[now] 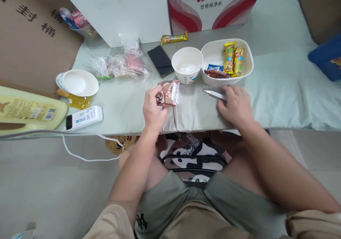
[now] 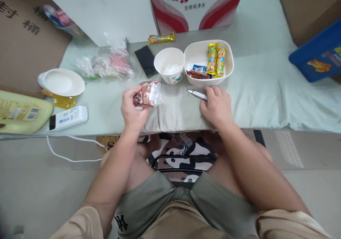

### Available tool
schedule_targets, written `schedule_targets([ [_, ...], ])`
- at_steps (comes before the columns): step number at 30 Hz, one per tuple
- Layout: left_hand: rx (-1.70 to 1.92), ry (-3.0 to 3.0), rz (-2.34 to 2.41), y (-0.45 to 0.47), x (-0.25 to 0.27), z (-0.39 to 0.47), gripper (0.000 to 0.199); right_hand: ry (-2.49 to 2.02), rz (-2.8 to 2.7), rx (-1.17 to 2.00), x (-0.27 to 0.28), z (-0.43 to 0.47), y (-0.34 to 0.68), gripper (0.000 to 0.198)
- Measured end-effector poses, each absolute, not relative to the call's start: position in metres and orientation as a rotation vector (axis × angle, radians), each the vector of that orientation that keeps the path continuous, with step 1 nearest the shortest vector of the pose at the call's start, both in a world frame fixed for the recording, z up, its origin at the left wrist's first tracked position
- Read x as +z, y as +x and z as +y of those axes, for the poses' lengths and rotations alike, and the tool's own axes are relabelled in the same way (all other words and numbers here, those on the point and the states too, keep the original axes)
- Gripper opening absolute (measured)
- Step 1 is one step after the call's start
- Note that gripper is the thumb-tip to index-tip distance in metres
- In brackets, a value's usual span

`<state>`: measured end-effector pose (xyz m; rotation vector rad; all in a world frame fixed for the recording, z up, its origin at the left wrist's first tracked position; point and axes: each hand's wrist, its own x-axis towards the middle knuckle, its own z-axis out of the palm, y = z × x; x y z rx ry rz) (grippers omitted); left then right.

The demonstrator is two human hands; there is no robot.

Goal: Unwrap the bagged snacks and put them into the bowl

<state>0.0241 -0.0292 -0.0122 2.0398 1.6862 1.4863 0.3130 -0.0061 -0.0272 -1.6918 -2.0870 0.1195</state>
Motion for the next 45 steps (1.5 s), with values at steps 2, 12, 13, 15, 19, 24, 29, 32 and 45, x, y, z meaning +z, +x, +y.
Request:
schedule_targets([
  [2, 1.514, 1.992, 1.660, 0.026, -0.013, -0.029, 0.045, -1.710, -2.112, 0.120, -0.029, -0.006, 0.318, 0.030],
  [12, 1.167, 1.517, 1.791, 0.036, 0.003, -0.030, 0.020, -1.270, -2.049, 0.681, -0.010, -0.019, 0.290, 0.028],
  [13, 1.161, 1.538, 1.795, 0.037, 0.001, -0.030, 0.021, -1.237, -2.046, 0.740, -0.008, -0.021, 0.285, 0.028],
  [15, 1.204, 1.696, 1.775, 0.037, -0.003, -0.030, 0.026, -1.199, -2.031, 0.793, -0.004, -0.026, 0.276, 0.027],
  [19, 1.394, 2.100, 1.633, 0.036, -0.009, -0.030, 0.038, -1.154, -1.981, 0.797, 0.000, -0.029, 0.268, 0.024],
  [24, 1.426, 2.254, 1.665, 0.034, -0.008, -0.031, 0.023, -1.170, -1.918, 0.812, -0.002, -0.029, 0.273, 0.015],
  [29, 1.434, 2.200, 1.753, 0.036, -0.007, -0.033, 0.021, -1.154, -1.920, 0.811, -0.003, -0.031, 0.275, 0.012],
  [32, 1.278, 2.068, 1.853, 0.041, -0.003, -0.037, 0.019, -1.125, -1.942, 0.829, -0.002, -0.033, 0.272, 0.016],
  [45, 1.234, 1.458, 1.680, 0.045, 0.000, -0.037, 0.031, -1.234, -2.005, 0.713, -0.010, -0.034, 0.257, 0.034],
])
